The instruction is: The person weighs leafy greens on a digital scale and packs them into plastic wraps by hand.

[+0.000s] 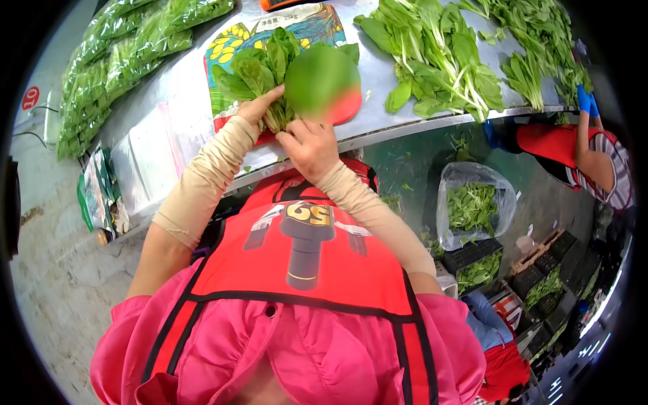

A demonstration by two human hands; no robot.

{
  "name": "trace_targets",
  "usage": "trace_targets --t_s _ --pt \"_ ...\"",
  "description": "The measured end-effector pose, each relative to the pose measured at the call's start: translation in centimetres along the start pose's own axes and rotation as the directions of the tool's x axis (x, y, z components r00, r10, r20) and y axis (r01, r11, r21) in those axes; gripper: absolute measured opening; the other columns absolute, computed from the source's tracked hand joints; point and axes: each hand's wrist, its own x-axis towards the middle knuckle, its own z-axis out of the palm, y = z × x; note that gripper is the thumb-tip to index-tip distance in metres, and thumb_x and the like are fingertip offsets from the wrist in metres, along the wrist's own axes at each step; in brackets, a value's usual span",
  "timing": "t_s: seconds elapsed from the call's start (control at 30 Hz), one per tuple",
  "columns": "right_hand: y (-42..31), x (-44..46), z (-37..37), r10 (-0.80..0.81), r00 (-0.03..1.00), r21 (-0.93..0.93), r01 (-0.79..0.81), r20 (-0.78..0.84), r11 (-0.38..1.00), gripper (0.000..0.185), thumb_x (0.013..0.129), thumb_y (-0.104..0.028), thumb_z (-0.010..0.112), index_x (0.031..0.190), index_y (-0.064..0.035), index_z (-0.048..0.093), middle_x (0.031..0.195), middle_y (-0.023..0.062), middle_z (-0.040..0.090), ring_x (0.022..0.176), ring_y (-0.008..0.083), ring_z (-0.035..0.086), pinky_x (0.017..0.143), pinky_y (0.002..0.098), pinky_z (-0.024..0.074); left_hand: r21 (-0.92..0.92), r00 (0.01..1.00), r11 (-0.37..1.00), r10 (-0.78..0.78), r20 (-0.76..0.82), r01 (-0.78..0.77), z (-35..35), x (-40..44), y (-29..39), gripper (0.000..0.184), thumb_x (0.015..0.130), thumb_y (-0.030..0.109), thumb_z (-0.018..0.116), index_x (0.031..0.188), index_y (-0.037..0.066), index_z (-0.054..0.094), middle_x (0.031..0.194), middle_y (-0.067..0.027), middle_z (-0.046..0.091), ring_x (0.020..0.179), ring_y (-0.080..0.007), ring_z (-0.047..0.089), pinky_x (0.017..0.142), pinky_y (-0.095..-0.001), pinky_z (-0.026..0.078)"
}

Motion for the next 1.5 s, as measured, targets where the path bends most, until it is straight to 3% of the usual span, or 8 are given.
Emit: trace_targets --t_s 0.23,0.5,1.13,1.3,1.33,1.4,1.43,1.5 --pt "1.1 -0.2 3.7 0.092 0.993 -0.185 -0.077 0.073 0.980 0.017 0.064 -0.014 0.066 0.079 -0.0135 0.058 0.076 0.0012 0.050 0.074 0.0206 0.049 0.067 0.0355 0.0344 0.027 0.994 0.998 -0.060 -0.094 0.063 -1.2 3.7 -1.7 0.047 0.076 0.017 0.073 0.115 0.002 0.052 0.104 -0.0114 0.062 0.087 -0.0229 0.064 0.071 -0.0341 0.055" --pt "1.1 -0.5 3.5 0.091 0.995 -0.191 -0.083 0.034 0.978 0.018 0.062 -0.016 0.069 0.076 -0.0142 0.058 0.076 0.0005 0.051 0.075 0.0205 0.049 0.068 0.0357 0.0339 -0.080 0.996 0.996 0.039 -0.086 -0.046 -0.7 3.3 -1.8 0.044 0.075 0.012 0.074 0.112 0.001 0.053 0.103 -0.0108 0.063 0.086 -0.0234 0.064 0.073 -0.0346 0.055" --pt "0.7 0.2 3.9 0.101 0.995 -0.168 -0.101 -0.008 0.981 0.018 0.062 -0.019 0.067 0.076 -0.0141 0.056 0.073 0.0020 0.048 0.073 0.0209 0.048 0.066 0.0363 0.0340 -0.050 0.990 0.996 -0.083 -0.111 0.078 -2.2 5.0 -2.4 0.037 0.078 0.014 0.071 0.111 0.005 0.055 0.100 -0.0091 0.064 0.084 -0.0234 0.064 0.072 -0.0361 0.054" --pt "0.9 -0.3 4.3 0.034 0.999 -0.217 -0.034 0.000 0.976 0.010 0.068 -0.021 0.054 0.062 -0.0138 0.049 0.069 0.0026 0.047 0.074 0.0206 0.049 0.063 0.0385 0.0361 -0.130 0.990 0.989 -0.049 0.134 0.067 -0.2 -1.5 1.0 0.040 0.082 0.015 0.066 0.118 0.005 0.053 0.111 -0.0109 0.061 0.099 -0.0255 0.061 0.084 -0.0401 0.051" --pt "0.8 -0.4 4.4 0.018 1.000 -0.215 -0.022 -0.019 0.976 0.010 0.067 -0.021 0.054 0.061 -0.0138 0.049 0.070 0.0023 0.048 0.074 0.0210 0.050 0.065 0.0385 0.0369 -0.128 0.958 0.989 0.103 0.268 -0.070 -1.1 -3.1 1.1 0.039 0.081 0.018 0.066 0.117 0.006 0.054 0.110 -0.0104 0.061 0.095 -0.0247 0.061 0.079 -0.0399 0.052" --pt "1.0 -0.6 5.6 0.009 0.997 -0.205 -0.025 -0.078 0.979 0.009 0.067 -0.020 0.054 0.061 -0.0141 0.050 0.071 0.0019 0.049 0.074 0.0208 0.051 0.065 0.0389 0.0378 -0.058 0.964 0.980 -0.178 0.197 0.192 0.1 -3.4 2.5 0.041 0.084 0.025 0.063 0.118 0.005 0.053 0.111 -0.0106 0.061 0.098 -0.0248 0.060 0.082 -0.0388 0.051" --pt "1.5 -0.9 5.3 -0.010 0.999 -0.252 0.000 -0.039 0.968 0.010 0.067 -0.021 0.054 0.061 -0.0140 0.051 0.071 0.0020 0.049 0.075 0.0207 0.051 0.065 0.0385 0.0383 0.051 0.963 0.997 -0.063 0.261 0.052 1.6 -6.6 3.0 0.041 0.085 0.028 0.062 0.119 0.006 0.053 0.112 -0.0104 0.061 0.098 -0.0251 0.060 0.082 -0.0387 0.050" --pt "1.5 -1.0 5.9 -0.013 0.996 -0.290 -0.011 -0.083 0.957 0.010 0.066 -0.021 0.055 0.063 -0.0137 0.049 0.073 0.0011 0.049 0.076 0.0193 0.050 0.065 0.0363 0.0391 -0.001 0.922 0.962 -0.262 0.286 0.274 -1.0 -0.8 1.9 0.041 0.088 0.031 0.058 0.121 0.008 0.052 0.115 -0.0092 0.060 0.100 -0.0237 0.059 0.083 -0.0396 0.050"
